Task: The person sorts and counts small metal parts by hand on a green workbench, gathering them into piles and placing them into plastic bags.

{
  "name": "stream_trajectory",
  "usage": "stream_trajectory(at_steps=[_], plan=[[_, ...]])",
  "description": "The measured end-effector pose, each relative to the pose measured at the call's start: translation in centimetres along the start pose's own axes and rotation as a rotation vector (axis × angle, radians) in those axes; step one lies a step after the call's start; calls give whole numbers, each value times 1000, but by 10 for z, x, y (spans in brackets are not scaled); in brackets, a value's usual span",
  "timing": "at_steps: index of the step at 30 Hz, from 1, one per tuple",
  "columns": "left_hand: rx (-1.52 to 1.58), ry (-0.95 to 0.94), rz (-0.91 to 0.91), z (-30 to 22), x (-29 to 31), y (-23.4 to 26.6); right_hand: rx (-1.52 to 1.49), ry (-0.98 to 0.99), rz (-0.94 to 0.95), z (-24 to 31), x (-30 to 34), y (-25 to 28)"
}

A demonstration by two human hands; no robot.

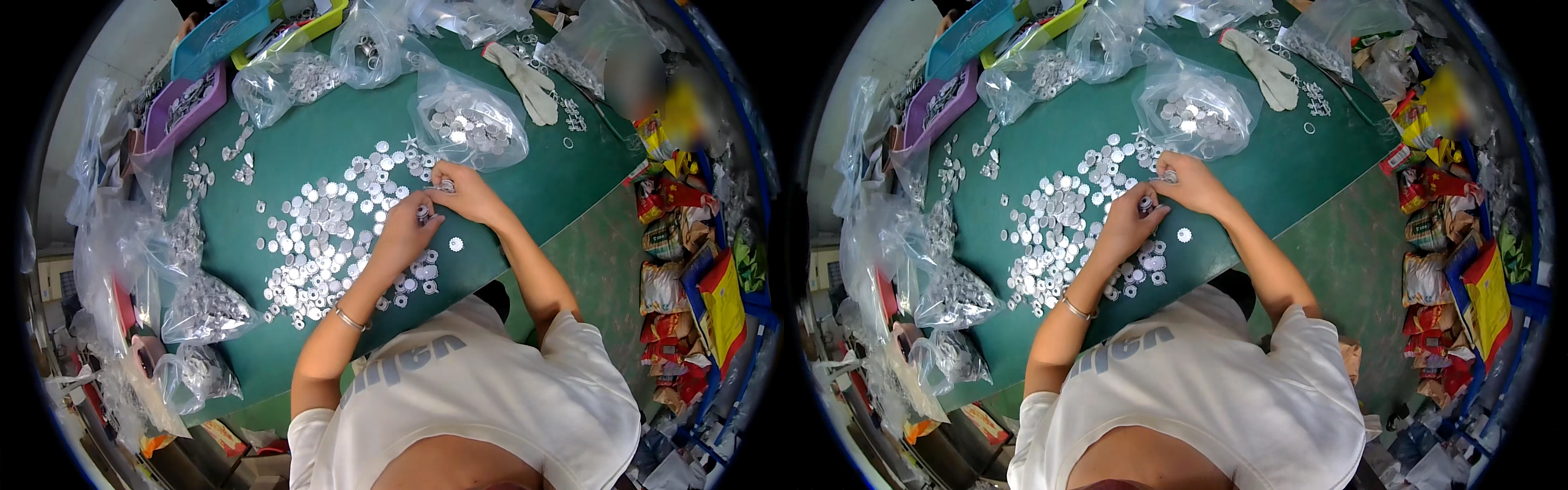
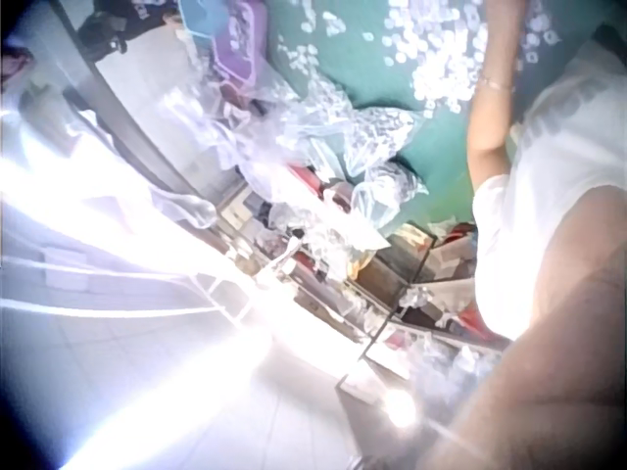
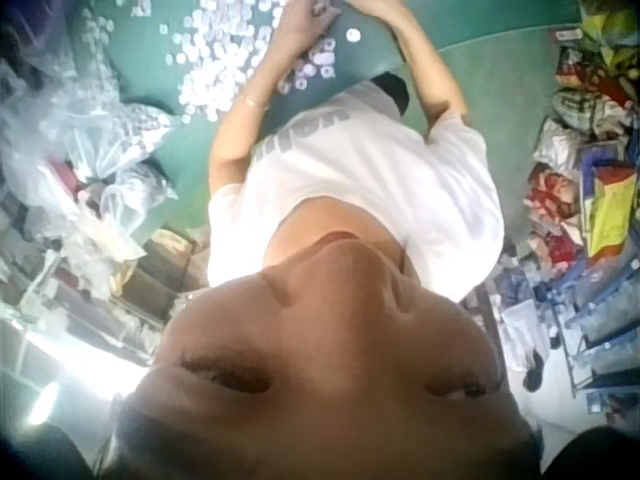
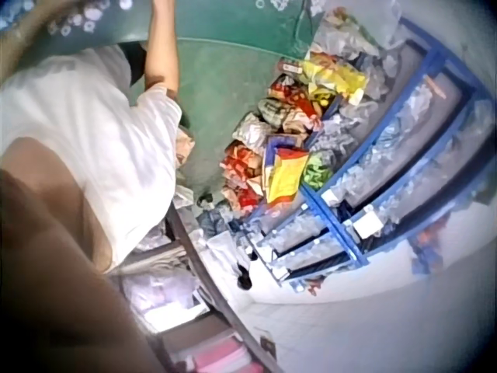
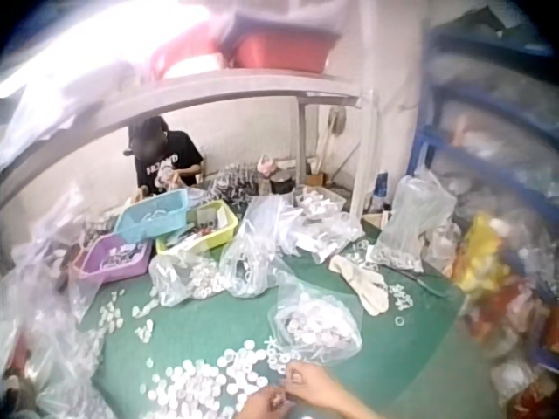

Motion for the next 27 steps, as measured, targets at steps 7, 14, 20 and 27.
stream_trajectory(at_steps=[7,14,20,27], plan=[[1341,465,160,36,16,-9,-1364,-261,-43,-7,27,9],[1512,408,92,33,12,-10,-506,-180,-177,-23,27,33],[1297,609,59,41,18,-20,578,-85,-321,6,22,30],[1235,554,112,35,26,-24,271,75,-424,3,25,49]])
Point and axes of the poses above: each hand's wrist, its own x-axis away from the middle knuckle, its own y-axis out of the back of the hand, z = x × y, the point moved 9 cm from there along -x, towards the middle knuckle, and after that the axes turned 2 degrees about -x, right-handed, at the moved point
